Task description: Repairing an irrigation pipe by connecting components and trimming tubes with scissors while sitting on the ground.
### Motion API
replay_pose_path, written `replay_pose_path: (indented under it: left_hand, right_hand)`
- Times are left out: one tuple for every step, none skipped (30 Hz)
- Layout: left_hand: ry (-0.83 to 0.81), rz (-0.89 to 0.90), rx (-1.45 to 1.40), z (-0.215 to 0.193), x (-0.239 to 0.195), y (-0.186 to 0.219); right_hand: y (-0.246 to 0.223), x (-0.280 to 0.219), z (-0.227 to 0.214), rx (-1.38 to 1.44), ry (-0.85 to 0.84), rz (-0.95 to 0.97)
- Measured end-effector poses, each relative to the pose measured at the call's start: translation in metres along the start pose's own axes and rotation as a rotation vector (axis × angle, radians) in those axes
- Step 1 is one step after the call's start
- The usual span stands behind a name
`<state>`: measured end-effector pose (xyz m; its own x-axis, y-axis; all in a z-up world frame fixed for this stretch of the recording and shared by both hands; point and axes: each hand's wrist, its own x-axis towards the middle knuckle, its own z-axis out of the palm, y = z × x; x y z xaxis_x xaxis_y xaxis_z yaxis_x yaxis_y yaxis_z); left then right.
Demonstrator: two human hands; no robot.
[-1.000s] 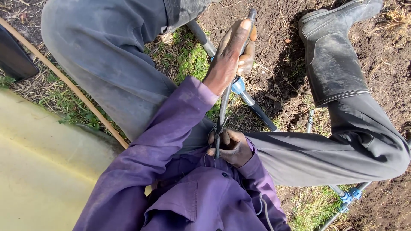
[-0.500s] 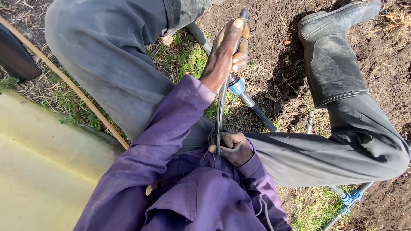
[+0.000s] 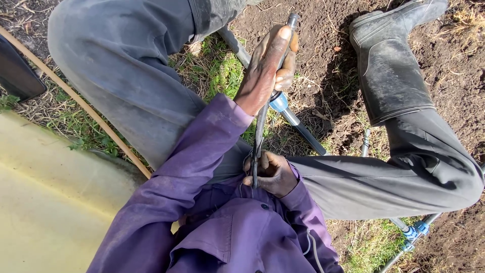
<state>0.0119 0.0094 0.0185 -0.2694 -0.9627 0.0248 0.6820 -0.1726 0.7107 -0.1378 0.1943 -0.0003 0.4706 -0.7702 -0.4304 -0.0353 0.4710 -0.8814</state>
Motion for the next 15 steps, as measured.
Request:
replay_pose_path:
  left_hand:
    - [0.001,-0.002,0.0,0.001,-0.002,0.0]
    - [0.006,0.005,0.002,0.001,-0.003,-0.001]
    - [0.01,0.015,0.007,0.002,-0.004,-0.001]
    - [0.009,0.016,0.008,0.002,-0.004,-0.001]
    - [0.01,0.023,0.013,0.002,-0.004,-0.001]
    - [0.012,0.031,0.017,0.003,-0.004,-0.001]
    - [0.011,0.026,0.016,0.004,-0.006,-0.002]
    - [0.015,0.03,0.018,0.005,-0.007,-0.003]
    - [0.017,0.038,0.022,0.005,-0.008,-0.003]
    - [0.014,0.036,0.023,0.005,-0.008,-0.003]
    - [0.017,0.044,0.027,0.006,-0.008,-0.003]
    - [0.019,0.053,0.03,0.005,-0.008,-0.003]
    - [0.019,0.051,0.03,0.005,-0.009,-0.003]
    - [0.022,0.059,0.032,0.005,-0.009,-0.004]
    - [0.027,0.069,0.036,0.005,-0.01,-0.003]
  right_hand:
    - [-0.001,0.0,0.001,0.002,0.001,0.001]
    - [-0.001,-0.001,0.001,-0.007,0.013,0.022]
    - [-0.002,0.0,0.001,-0.017,0.024,0.039]
    - [0.0,0.0,0.0,-0.017,0.024,0.037]
    - [0.003,0.0,0.0,-0.012,0.014,0.012]
    - [0.005,0.0,-0.001,-0.007,0.005,-0.014]
    - [0.001,-0.001,0.001,-0.003,0.009,-0.012]
    - [-0.003,-0.001,0.002,-0.017,0.015,0.012]
    - [-0.007,0.001,0.003,-0.033,0.021,0.033]
    - [-0.004,0.0,0.003,-0.031,0.023,0.031]
    - [-0.002,0.0,0.003,-0.012,0.012,-0.016]
    - [0.001,-0.001,0.003,0.007,0.001,-0.063]
    - [0.002,-0.001,0.002,0.008,0.002,-0.063]
    - [0.004,-0.001,0.001,0.0,0.002,-0.046]
    - [0.005,-0.001,0.0,-0.008,0.0,-0.029]
